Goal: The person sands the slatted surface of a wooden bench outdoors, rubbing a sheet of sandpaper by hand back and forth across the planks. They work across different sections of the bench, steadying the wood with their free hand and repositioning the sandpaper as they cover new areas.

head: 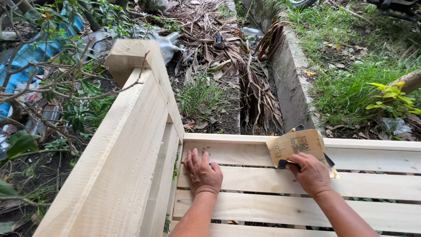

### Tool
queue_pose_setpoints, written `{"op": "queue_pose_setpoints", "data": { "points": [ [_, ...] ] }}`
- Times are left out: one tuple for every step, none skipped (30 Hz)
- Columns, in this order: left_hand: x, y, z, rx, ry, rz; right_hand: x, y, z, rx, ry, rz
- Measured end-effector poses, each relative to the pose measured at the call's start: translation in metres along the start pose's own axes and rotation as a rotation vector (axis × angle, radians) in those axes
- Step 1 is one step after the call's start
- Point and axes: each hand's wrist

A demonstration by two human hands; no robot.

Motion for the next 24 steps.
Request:
{"op": "queue_pose_setpoints", "data": {
  "points": [
    [0.0,0.0,0.0,-0.003,0.002,0.002,0.0,0.0,0.0,-0.031,-0.017,-0.017],
    [0.0,0.0,0.0,-0.007,0.003,0.003,0.001,0.002,0.0,-0.02,-0.006,-0.005],
    [0.0,0.0,0.0,-0.007,0.0,0.007,0.001,0.002,0.0,-0.008,0.006,0.005],
    [-0.001,0.0,0.0,-0.005,-0.004,0.011,0.002,0.0,0.0,0.005,0.017,0.014],
    [-0.001,0.0,0.0,-0.004,-0.007,0.013,0.002,-0.004,0.001,0.043,0.033,0.066],
    [-0.002,-0.001,0.0,-0.007,-0.003,0.012,0.0,-0.014,0.001,0.081,0.049,0.119],
    [-0.003,-0.002,0.0,-0.01,0.002,0.012,-0.001,-0.024,0.002,0.118,0.067,0.173],
    [-0.005,-0.002,0.0,-0.014,0.006,0.011,-0.005,-0.041,0.006,0.23,0.11,0.173],
    [-0.006,-0.003,0.0,-0.021,0.018,-0.003,-0.013,-0.065,0.01,0.343,0.153,0.174],
    [-0.008,-0.004,0.0,-0.025,0.027,-0.012,-0.024,-0.092,0.013,0.371,0.145,0.188],
    [-0.009,-0.005,0.0,-0.03,0.038,-0.02,-0.037,-0.122,0.018,0.4,0.137,0.204],
    [-0.01,-0.006,0.0,-0.036,0.049,-0.027,-0.05,-0.147,0.023,0.367,0.082,0.152],
    [-0.011,-0.007,0.0,-0.043,0.061,-0.034,-0.057,-0.162,0.026,0.334,0.028,0.102],
    [-0.011,-0.008,0.0,-0.053,0.073,-0.041,-0.06,-0.165,0.028,0.344,0.019,0.116],
    [-0.011,-0.009,0.0,-0.044,0.059,-0.035,-0.061,-0.163,0.028,0.35,0.008,0.128],
    [-0.012,-0.01,0.0,-0.034,0.047,-0.036,-0.059,-0.153,0.028,0.359,-0.002,0.134],
    [-0.012,-0.009,0.0,-0.025,0.041,-0.04,-0.051,-0.133,0.03,0.373,0.043,0.148],
    [-0.012,-0.009,0.0,-0.026,0.047,-0.029,-0.043,-0.109,0.025,0.38,0.079,0.167],
    [-0.012,-0.009,0.0,-0.027,0.05,-0.018,-0.034,-0.083,0.02,0.34,0.03,0.115],
    [-0.011,-0.008,0.0,-0.032,0.06,-0.013,-0.025,-0.058,0.02,0.3,-0.009,0.057],
    [-0.011,-0.007,0.0,-0.027,0.05,-0.006,-0.016,-0.033,0.018,0.255,-0.048,0.027],
    [-0.01,-0.006,0.0,-0.021,0.041,0.003,-0.011,-0.015,0.016,0.211,-0.086,0.0],
    [-0.01,-0.006,0.001,-0.017,0.036,0.01,-0.008,-0.001,0.015,0.216,-0.085,0.035],
    [-0.009,-0.005,0.001,-0.033,0.055,0.008,-0.005,0.011,0.013,0.223,-0.083,0.069]
  ]
}}
Point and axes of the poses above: each hand's wrist, its own z-axis towards the middle knuckle, its own x-axis out of the back of the hand, y = z × x, and after that the axes turned 10 degrees about -y, right-handed
